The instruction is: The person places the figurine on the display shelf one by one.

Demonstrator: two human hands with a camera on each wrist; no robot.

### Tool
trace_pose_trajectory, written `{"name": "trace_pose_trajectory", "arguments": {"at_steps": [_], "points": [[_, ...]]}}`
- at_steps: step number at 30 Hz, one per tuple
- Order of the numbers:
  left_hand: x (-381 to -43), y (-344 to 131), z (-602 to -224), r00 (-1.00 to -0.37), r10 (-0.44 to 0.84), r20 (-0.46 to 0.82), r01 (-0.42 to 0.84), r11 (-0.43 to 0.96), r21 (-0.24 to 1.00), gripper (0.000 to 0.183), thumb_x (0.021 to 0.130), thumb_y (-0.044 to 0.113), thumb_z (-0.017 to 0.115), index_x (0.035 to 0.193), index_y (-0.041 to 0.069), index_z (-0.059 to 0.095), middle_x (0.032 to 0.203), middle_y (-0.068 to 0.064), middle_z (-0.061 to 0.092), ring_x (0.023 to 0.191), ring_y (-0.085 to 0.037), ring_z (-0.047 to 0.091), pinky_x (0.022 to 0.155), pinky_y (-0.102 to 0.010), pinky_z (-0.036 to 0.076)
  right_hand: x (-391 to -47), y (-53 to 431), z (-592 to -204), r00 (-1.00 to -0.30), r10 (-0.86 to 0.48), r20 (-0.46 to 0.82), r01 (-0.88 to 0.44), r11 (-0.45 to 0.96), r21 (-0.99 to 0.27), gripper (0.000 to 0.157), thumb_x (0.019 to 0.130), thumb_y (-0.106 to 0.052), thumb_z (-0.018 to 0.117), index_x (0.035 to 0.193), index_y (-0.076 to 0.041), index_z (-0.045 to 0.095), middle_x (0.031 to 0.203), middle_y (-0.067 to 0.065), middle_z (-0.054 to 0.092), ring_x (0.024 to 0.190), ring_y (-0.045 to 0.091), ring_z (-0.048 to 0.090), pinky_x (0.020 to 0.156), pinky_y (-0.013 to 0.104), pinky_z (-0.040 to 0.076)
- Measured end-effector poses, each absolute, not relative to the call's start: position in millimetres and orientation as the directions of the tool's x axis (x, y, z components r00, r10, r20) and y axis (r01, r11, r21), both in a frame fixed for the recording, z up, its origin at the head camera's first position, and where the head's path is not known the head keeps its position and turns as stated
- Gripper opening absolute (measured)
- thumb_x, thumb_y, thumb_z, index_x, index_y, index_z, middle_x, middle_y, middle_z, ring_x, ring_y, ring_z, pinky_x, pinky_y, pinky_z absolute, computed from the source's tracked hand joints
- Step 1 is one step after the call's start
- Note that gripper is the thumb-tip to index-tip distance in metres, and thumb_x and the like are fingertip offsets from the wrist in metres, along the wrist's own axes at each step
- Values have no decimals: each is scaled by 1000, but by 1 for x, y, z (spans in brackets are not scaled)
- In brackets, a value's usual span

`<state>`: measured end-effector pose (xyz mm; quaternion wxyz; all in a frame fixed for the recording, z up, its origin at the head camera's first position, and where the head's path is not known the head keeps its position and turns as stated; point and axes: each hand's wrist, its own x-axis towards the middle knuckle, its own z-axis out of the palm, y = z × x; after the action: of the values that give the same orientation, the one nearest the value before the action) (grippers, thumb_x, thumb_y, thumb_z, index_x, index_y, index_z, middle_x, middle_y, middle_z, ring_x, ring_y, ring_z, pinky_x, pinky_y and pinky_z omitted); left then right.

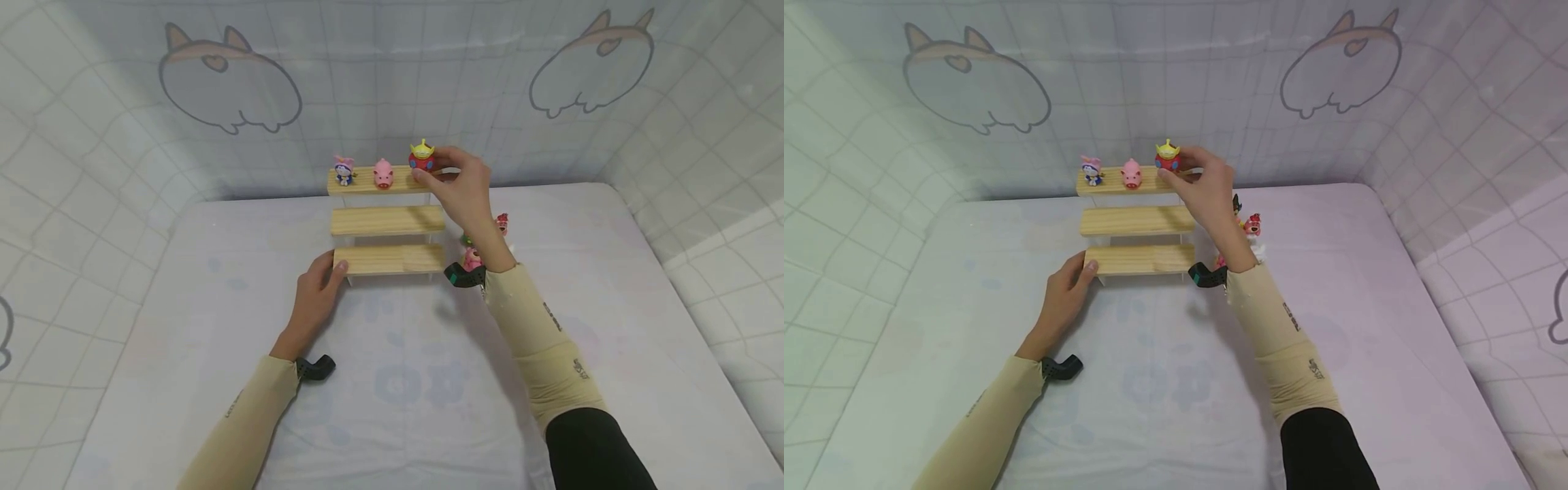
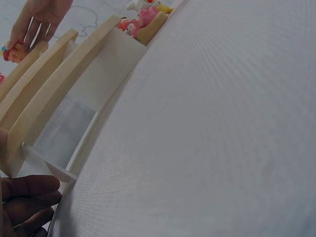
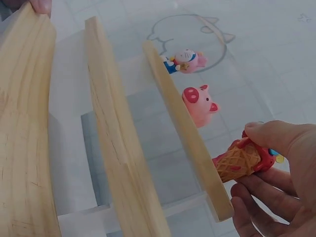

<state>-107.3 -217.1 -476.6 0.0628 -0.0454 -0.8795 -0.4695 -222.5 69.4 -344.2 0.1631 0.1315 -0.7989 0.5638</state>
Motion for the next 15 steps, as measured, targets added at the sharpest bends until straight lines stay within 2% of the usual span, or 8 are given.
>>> {"name": "trace_pose_trajectory", "arguments": {"at_steps": [15], "points": [[-106, -219, -474, -990, 23, 137, 127, 553, 823, 58, 111, 48, 51, 151, 6, 55, 157, -14, 54, 152, -31, 44, 128, -52, 32, -218, 70, -343, -918, -49, 393, -383, 357, -852, 42, 91, -29, 86, 126, -9, 74, 114, 8, 77, 105, 16, 71, 94, 34, 62]]}}
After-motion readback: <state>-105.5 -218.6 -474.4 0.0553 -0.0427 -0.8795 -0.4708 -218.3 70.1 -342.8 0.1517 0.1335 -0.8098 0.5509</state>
